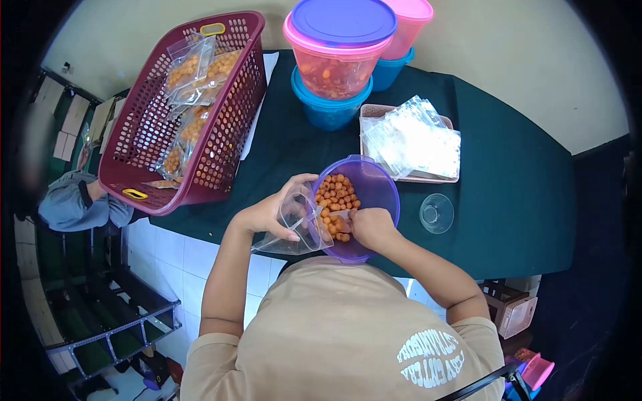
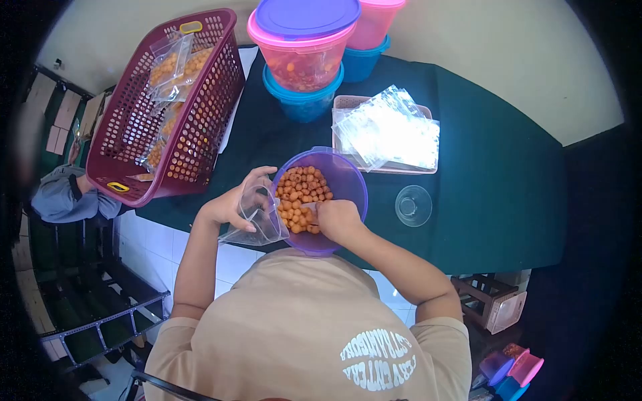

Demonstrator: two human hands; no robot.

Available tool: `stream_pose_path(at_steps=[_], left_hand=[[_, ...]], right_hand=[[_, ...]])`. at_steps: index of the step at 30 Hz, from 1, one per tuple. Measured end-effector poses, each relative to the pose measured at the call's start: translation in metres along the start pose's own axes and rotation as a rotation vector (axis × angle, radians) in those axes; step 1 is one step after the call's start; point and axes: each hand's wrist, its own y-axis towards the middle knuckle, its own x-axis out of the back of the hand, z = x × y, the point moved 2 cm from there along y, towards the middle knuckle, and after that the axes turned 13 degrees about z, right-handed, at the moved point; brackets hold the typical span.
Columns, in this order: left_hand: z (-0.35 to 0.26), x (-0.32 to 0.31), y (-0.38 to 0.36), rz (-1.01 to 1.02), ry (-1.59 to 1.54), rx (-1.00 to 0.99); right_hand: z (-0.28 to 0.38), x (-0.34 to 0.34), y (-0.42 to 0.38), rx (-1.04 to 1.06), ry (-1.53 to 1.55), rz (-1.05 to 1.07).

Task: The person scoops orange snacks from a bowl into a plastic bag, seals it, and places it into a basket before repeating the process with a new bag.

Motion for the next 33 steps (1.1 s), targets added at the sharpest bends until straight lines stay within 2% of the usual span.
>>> stream_pose_path(at_steps=[5, 6, 8, 11, 16, 22, 24, 26, 30, 32, 33], left_hand=[[-0.002, -0.003, -0.005, 0.01, -0.018, 0.019], [-0.001, -0.003, -0.006, 0.022, -0.009, 0.017], [0.0, 0.0, -0.011, 0.013, -0.012, 0.004], [0.005, 0.003, -0.017, -0.013, -0.004, -0.023], [0.012, 0.008, -0.034, -0.08, -0.023, -0.057], [0.021, 0.015, -0.055, -0.169, -0.056, -0.04], [0.023, 0.016, -0.061, -0.211, -0.067, -0.026], [0.026, 0.017, -0.065, -0.23, -0.063, -0.021], [0.027, 0.016, -0.077, -0.27, -0.095, 0.008], [0.027, 0.013, -0.083, -0.285, -0.103, -0.013], [0.026, 0.011, -0.087, -0.293, -0.116, -0.023]], right_hand=[[0.011, -0.003, 0.01, -0.121, 0.385, 0.082], [0.015, -0.008, 0.014, -0.127, 0.391, 0.077], [0.019, -0.015, 0.023, -0.072, 0.62, 0.076], [0.02, 0.003, 0.016, -0.036, 0.682, 0.002], [0.008, 0.036, -0.004, -0.01, 0.799, -0.008], [0.002, 0.066, -0.028, -0.017, 0.789, -0.057], [-0.003, 0.067, -0.031, -0.037, 0.785, -0.053], [-0.01, 0.058, -0.032, -0.02, 0.914, -0.096], [-0.02, 0.046, -0.033, 0.012, 0.89, -0.136], [-0.023, 0.04, -0.035, 0.079, 1.085, -0.156], [-0.023, 0.043, -0.038, 0.088, 1.079, -0.156]])
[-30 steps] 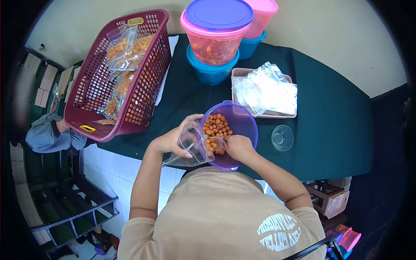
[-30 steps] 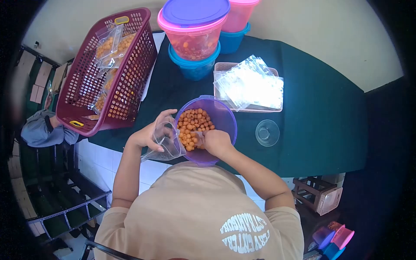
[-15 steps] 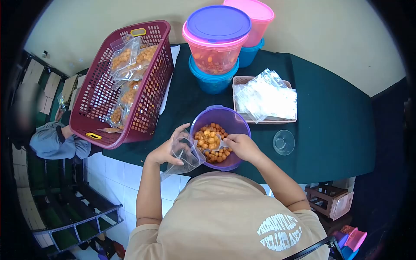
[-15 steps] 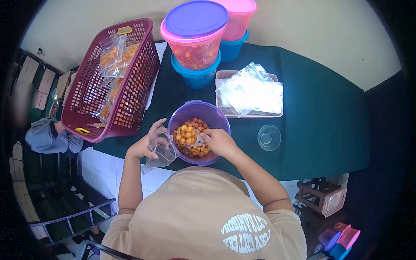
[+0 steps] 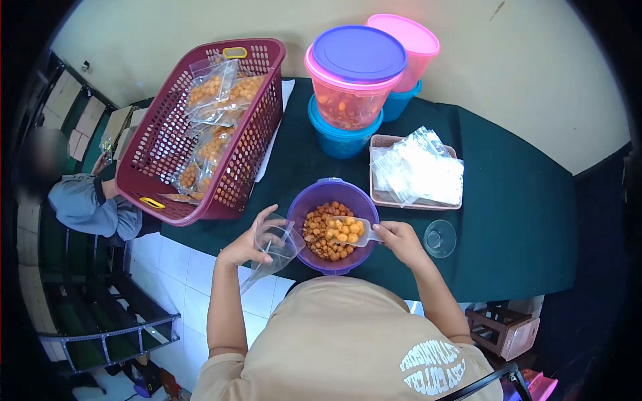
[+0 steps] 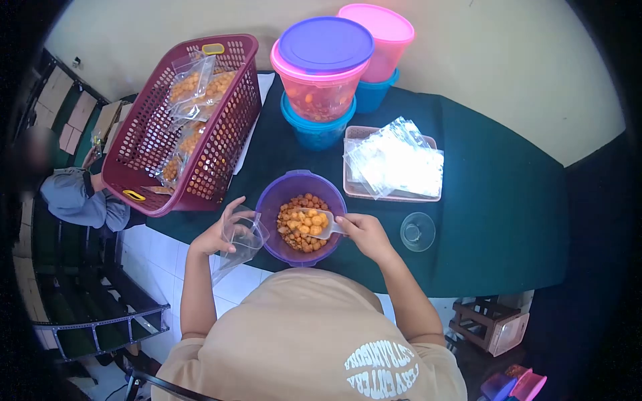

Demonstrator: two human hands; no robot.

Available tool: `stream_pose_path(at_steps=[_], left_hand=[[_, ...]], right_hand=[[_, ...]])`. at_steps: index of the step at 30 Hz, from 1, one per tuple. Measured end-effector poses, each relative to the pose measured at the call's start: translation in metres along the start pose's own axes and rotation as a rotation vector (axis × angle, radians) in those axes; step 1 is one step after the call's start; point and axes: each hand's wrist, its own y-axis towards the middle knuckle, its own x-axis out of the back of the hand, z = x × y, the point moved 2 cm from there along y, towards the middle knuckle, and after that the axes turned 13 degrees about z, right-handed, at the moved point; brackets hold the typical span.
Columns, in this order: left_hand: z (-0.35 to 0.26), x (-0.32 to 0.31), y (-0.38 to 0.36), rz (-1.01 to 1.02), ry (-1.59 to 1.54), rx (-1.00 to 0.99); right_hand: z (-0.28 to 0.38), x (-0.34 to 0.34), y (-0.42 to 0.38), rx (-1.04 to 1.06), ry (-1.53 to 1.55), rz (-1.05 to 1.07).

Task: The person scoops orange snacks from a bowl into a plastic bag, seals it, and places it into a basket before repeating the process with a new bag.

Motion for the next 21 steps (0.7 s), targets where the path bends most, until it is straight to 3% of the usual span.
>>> stream_pose_path(at_steps=[2, 4, 6, 8, 12, 21], left_hand=[[-0.005, -0.002, -0.011, -0.041, 0.072, 0.03], [-0.02, -0.009, -0.023, -0.22, 0.491, 0.045], [-0.035, -0.024, -0.025, -0.295, 0.548, -0.003], [-0.052, -0.04, -0.023, -0.429, 1.124, 0.048], [-0.062, -0.074, -0.006, -0.427, 1.245, 0.103], [-0.051, -0.103, 0.015, -0.363, 1.209, 0.036]], right_hand=[[0.008, 0.004, -0.007, -0.065, -0.099, -0.033], [0.022, 0.003, -0.015, -0.023, -0.047, -0.04], [0.031, 0.002, -0.019, 0.014, 0.007, -0.043], [0.036, 0.002, -0.022, 0.001, -0.089, -0.055], [0.057, -0.002, -0.021, 0.051, -0.085, -0.021], [0.083, -0.01, -0.02, 0.069, -0.277, -0.026]])
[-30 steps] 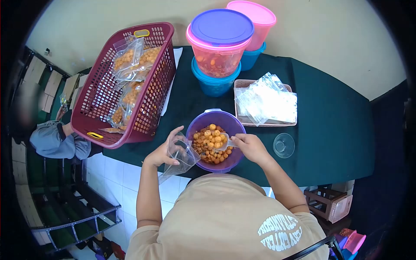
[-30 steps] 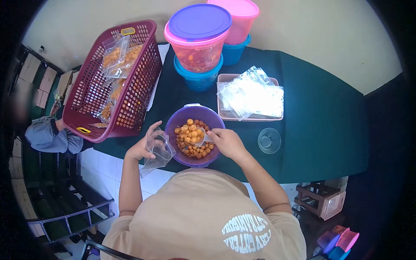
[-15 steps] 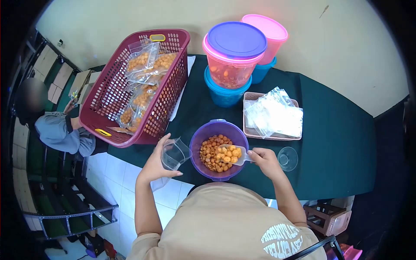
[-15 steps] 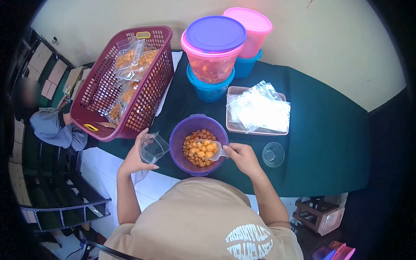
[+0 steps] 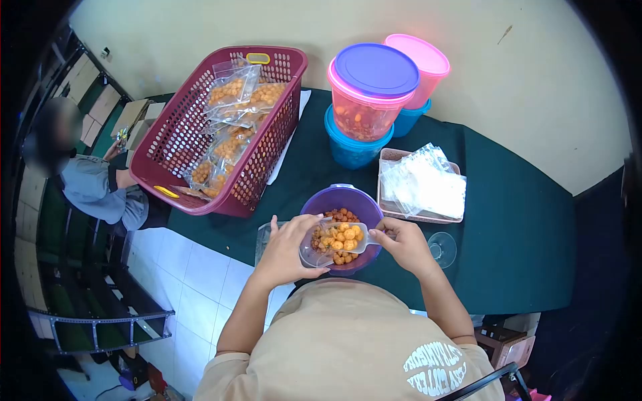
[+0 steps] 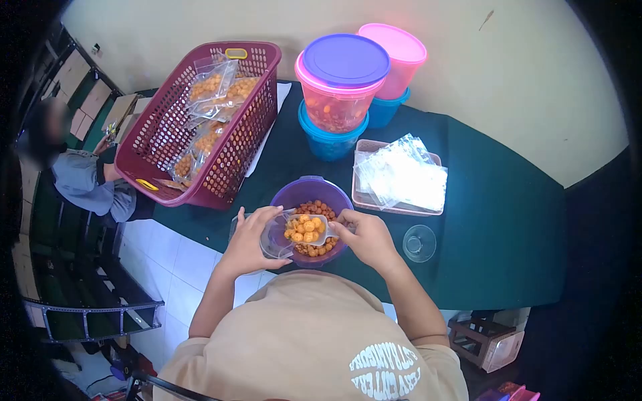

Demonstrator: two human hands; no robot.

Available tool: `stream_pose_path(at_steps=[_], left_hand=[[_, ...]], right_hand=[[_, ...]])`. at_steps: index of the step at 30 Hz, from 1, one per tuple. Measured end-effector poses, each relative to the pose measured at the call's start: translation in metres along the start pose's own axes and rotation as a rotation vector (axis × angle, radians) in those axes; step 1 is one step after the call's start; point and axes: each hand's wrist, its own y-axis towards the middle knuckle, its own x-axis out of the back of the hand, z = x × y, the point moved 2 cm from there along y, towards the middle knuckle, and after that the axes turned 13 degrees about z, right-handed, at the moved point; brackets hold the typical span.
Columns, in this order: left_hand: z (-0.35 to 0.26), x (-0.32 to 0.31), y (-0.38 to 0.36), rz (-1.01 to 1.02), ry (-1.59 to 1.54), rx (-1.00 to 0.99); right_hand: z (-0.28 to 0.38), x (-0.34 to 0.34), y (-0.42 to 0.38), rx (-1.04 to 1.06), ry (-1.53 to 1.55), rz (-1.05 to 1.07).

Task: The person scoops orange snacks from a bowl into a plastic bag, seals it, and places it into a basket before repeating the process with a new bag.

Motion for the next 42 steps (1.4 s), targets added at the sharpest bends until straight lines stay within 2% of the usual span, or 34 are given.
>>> stream_pose_path(at_steps=[5, 9, 11, 15, 17, 18, 19, 21, 23, 26, 27, 29, 31, 35, 37, 39, 42], left_hand=[[-0.002, -0.003, -0.001, -0.026, -0.013, 0.003], [-0.003, -0.008, 0.001, -0.043, 0.004, 0.009], [-0.004, -0.01, 0.001, -0.05, 0.001, -0.001], [-0.005, -0.007, -0.001, -0.112, -0.016, -0.041], [-0.004, -0.007, -0.002, -0.11, -0.176, -0.089], [-0.008, -0.002, -0.002, -0.116, -0.145, -0.127], [-0.008, -0.003, -0.002, -0.106, -0.139, -0.129], [-0.003, -0.004, -0.001, -0.226, -0.445, -0.19], [0.002, 0.002, -0.004, -0.264, -0.422, -0.203], [0.022, 0.011, -0.014, -0.394, -0.36, -0.167], [0.03, 0.013, -0.02, -0.401, -0.363, -0.166], [0.043, 0.011, -0.031, -0.441, -0.377, -0.029], [0.05, 0.004, -0.038, -0.451, -0.433, 0.016], [0.046, -0.001, -0.037, -0.383, -0.263, 0.092], [0.041, -0.003, -0.033, -0.283, 0.032, 0.243], [0.044, -0.007, -0.035, -0.282, 0.015, 0.262], [0.047, -0.01, -0.042, -0.286, -0.079, 0.262]], right_hand=[[0.013, 0.007, 0.002, -0.04, -0.195, 0.013], [0.011, 0.011, 0.011, -0.008, -0.094, 0.039], [0.019, 0.011, 0.012, 0.025, -0.308, 0.004], [0.058, 0.009, 0.002, 0.093, -0.505, -0.021], [0.084, 0.004, -0.009, 0.425, -0.717, 0.002], [0.092, 0.002, -0.01, 0.632, -0.788, 0.007], [0.101, 0.004, -0.01, 0.628, -0.78, -0.001], [0.125, 0.012, -0.016, 0.762, -0.956, -0.028], [0.129, 0.022, -0.021, 0.742, -0.928, -0.047], [0.119, 0.045, -0.026, 0.573, -0.836, -0.218], [0.111, 0.044, -0.023, 0.577, -0.841, -0.213], [0.081, 0.035, -0.006, 0.303, -0.853, -0.197], [0.035, 0.005, 0.03, 0.147, -1.005, -0.014], [-0.043, -0.056, 0.094, 0.067, -1.048, 0.021], [-0.062, -0.068, 0.109, 0.045, -1.054, 0.028], [-0.073, -0.069, 0.121, 0.197, -1.059, 0.099], [-0.085, -0.065, 0.129, 0.156, -0.948, 0.219]])
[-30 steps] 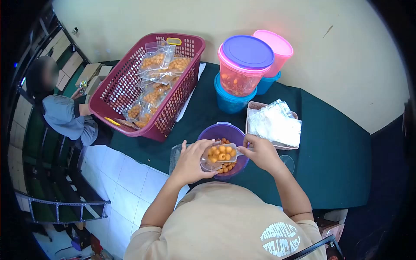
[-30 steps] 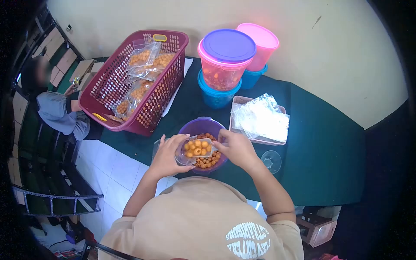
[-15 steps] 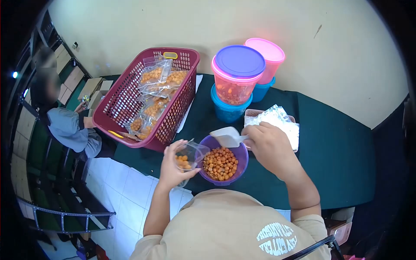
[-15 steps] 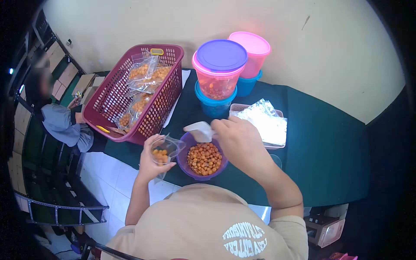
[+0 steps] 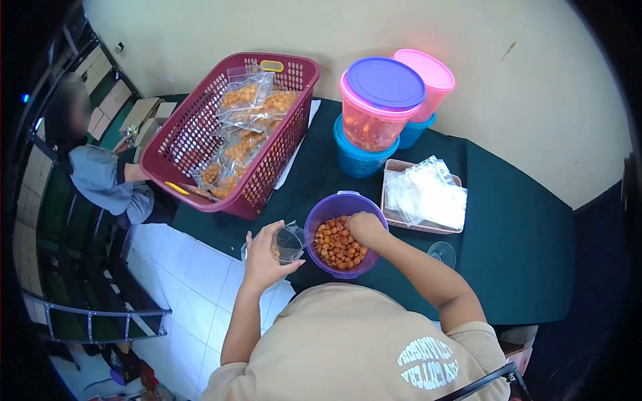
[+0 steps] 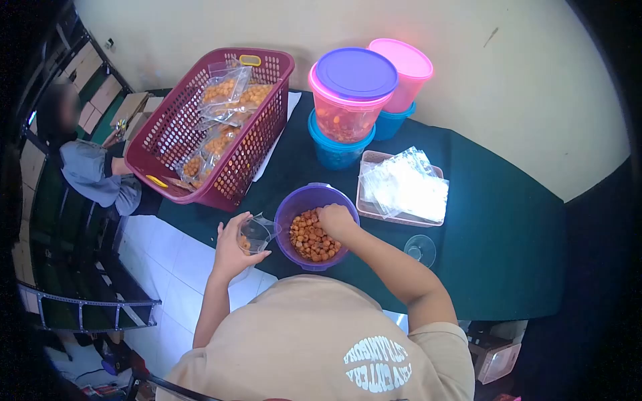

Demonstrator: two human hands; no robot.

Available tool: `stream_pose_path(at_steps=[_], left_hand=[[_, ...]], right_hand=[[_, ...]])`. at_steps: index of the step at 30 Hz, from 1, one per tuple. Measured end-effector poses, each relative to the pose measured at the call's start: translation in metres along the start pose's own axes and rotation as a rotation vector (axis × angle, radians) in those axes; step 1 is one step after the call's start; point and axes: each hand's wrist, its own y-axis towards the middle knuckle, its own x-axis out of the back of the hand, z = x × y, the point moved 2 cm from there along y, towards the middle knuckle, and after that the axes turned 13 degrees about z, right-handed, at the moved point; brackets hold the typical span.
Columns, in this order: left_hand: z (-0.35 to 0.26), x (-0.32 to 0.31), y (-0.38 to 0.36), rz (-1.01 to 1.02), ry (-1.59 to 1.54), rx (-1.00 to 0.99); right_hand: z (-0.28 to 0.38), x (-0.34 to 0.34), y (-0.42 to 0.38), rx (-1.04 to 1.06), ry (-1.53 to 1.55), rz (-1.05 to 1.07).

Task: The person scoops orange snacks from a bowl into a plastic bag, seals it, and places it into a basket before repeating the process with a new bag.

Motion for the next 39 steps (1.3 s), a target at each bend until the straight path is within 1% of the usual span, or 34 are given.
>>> stream_pose_path(at_steps=[1, 2, 4, 5, 7, 8, 9, 11, 12, 14, 18, 20, 21, 24, 26, 30, 32, 36, 38, 39], left_hand=[[0.003, 0.001, -0.001, -0.009, 0.024, 0.008], [0.005, 0.001, -0.002, -0.017, 0.049, 0.016], [0.007, 0.003, -0.003, -0.019, 0.039, 0.027], [0.007, 0.003, -0.004, -0.02, 0.034, 0.03], [0.007, 0.003, -0.003, -0.013, 0.026, 0.028], [0.006, 0.003, -0.002, -0.014, 0.021, 0.028], [0.006, 0.003, 0.0, -0.017, 0.019, 0.026], [0.005, 0.003, 0.002, -0.02, 0.014, 0.016], [0.005, 0.003, 0.001, -0.02, 0.014, 0.02], [0.004, 0.003, 0.001, -0.001, 0.011, 0.017], [0.005, 0.003, 0.0, -0.007, -0.003, 0.001], [0.004, 0.003, 0.001, -0.011, -0.009, -0.001], [0.004, 0.004, 0.002, -0.01, -0.007, -0.004], [0.002, 0.003, 0.004, -0.001, -0.004, -0.012], [0.001, 0.002, 0.006, -0.002, 0.025, -0.022], [-0.004, 0.002, 0.007, 0.011, 0.03, -0.039], [-0.007, 0.001, 0.008, -0.001, 0.039, -0.048], [-0.008, -0.001, 0.009, 0.021, 0.034, -0.033], [-0.008, -0.004, 0.01, 0.031, 0.036, -0.042], [-0.01, -0.004, 0.009, 0.032, 0.035, -0.041]], right_hand=[[-0.001, 0.004, -0.001, 0.033, 0.068, 0.027], [-0.002, 0.009, -0.001, 0.037, 0.063, 0.034], [0.003, 0.025, -0.01, 0.001, 0.281, 0.192], [-0.001, 0.015, -0.005, 0.0, 0.281, 0.198], [-0.011, -0.018, 0.014, 0.149, 0.345, 0.219], [-0.015, -0.027, 0.021, 0.158, 0.41, 0.268], [-0.013, -0.023, 0.021, 0.156, 0.406, 0.266], [-0.01, -0.018, 0.019, 0.155, 0.588, 0.268], [-0.008, -0.011, 0.015, 0.158, 0.588, 0.27], [-0.011, 0.006, 0.006, 0.16, 0.662, 0.34], [-0.019, 0.004, 0.004, 0.2, 0.644, 0.317], [-0.024, 0.002, 0.004, 0.252, 0.717, 0.243], [-0.024, 0.004, 0.002, 0.251, 0.718, 0.24], [-0.022, 0.016, -0.009, 0.213, 0.795, 0.261], [-0.015, 0.036, -0.022, 0.099, 0.983, 0.325], [-0.015, 0.043, -0.032, 0.073, 1.023, 0.261], [-0.019, 0.04, -0.034, 0.016, 1.058, 0.254], [-0.014, 0.052, -0.055, 0.008, 1.107, 0.213], [-0.018, 0.054, -0.063, -0.019, 1.146, 0.129], [-0.02, 0.056, -0.067, -0.02, 1.146, 0.13]])
